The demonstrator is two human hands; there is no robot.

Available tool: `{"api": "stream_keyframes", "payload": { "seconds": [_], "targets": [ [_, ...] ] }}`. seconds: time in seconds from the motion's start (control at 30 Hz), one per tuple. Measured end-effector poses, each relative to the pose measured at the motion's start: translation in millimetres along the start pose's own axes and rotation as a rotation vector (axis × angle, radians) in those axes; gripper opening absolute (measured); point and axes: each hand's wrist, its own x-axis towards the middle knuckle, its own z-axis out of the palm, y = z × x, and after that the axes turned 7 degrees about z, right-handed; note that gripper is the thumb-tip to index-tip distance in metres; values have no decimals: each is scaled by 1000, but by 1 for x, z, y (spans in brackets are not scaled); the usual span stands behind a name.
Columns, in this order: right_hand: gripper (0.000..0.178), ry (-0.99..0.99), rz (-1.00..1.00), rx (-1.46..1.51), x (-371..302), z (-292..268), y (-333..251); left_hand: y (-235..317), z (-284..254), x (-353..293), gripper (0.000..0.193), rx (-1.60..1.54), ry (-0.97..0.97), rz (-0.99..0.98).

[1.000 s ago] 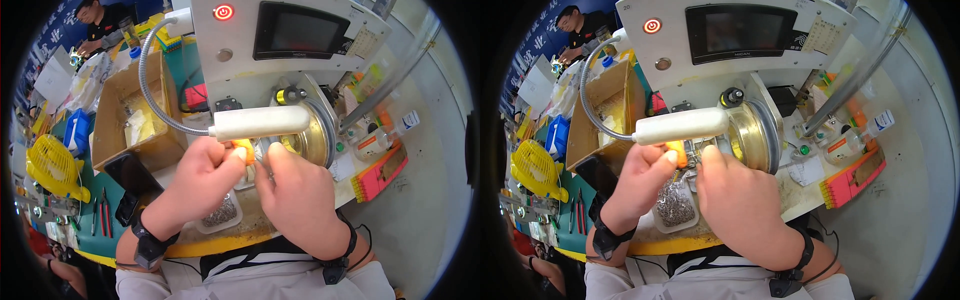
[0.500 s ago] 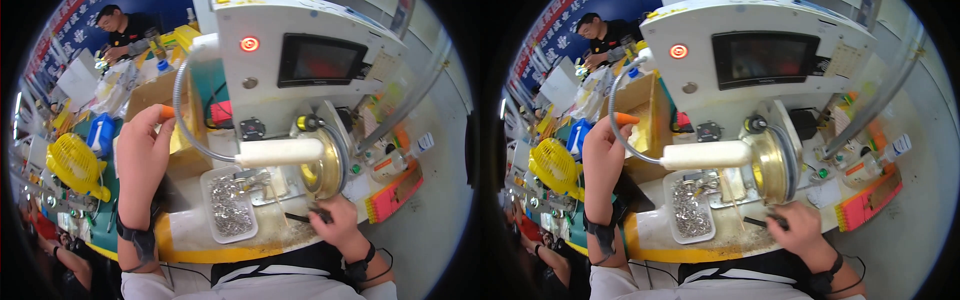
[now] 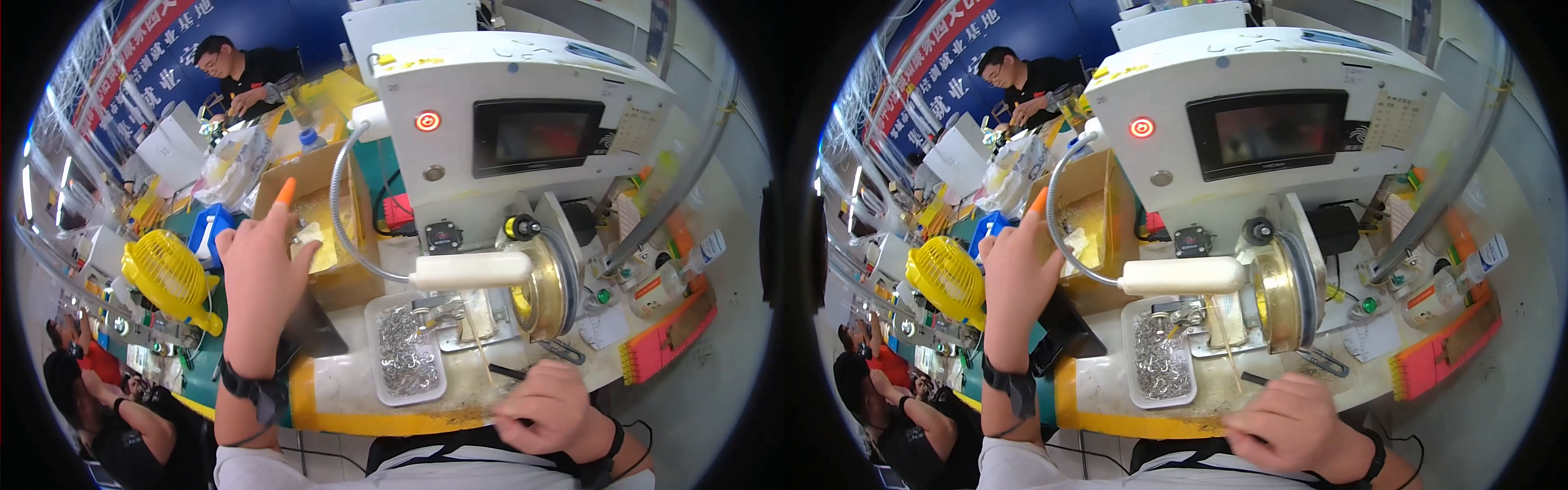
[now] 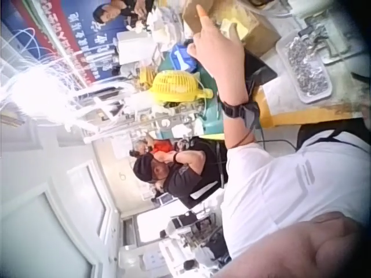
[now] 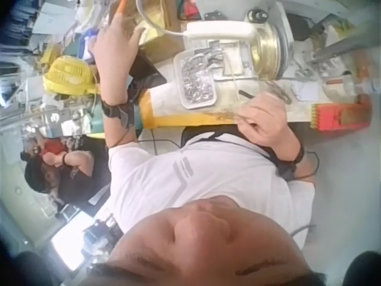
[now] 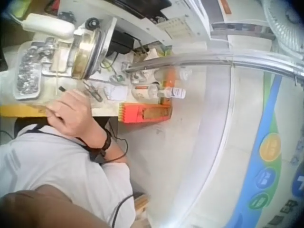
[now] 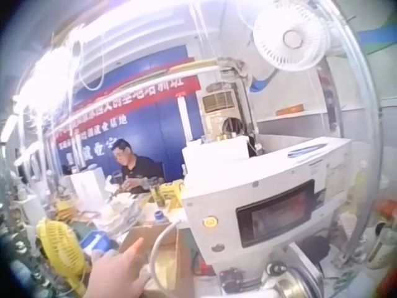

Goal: The recorder uses a component assembly machine to process small electrical parts, involving manual feeding, machine cycling, and cleaning components.

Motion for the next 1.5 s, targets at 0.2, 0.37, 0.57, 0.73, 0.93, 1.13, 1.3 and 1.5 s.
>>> {"api": "stream_keyframes", "payload": {
  "seconds": [0.2,0.37,0.57,0.73,0.93,1.13,1.3,1.5],
  "targets": [
    [7,-203,318,327,27,30,-23,56,-16,-16,54,-144,198,176],
    [7,-218,142,295,28,42,-17,15,0,-2,51,-110,174,-9],
    [5,-196,204,305,23,43,-13,2,10,-4,51,3,250,111],
    [9,-171,165,312,23,41,-11,11,-11,-2,53,-138,53,-68],
    [9,-271,398,393,25,39,-17,28,-14,-11,68,-92,244,145],
    [18,159,855,1117,37,69,-26,98,-6,-47,51,-536,117,424],
    [11,296,811,1064,56,85,-5,126,32,-59,39,-514,13,420],
    [3,418,744,1130,63,96,1,132,55,-68,38,-589,30,382]
  ]
}}
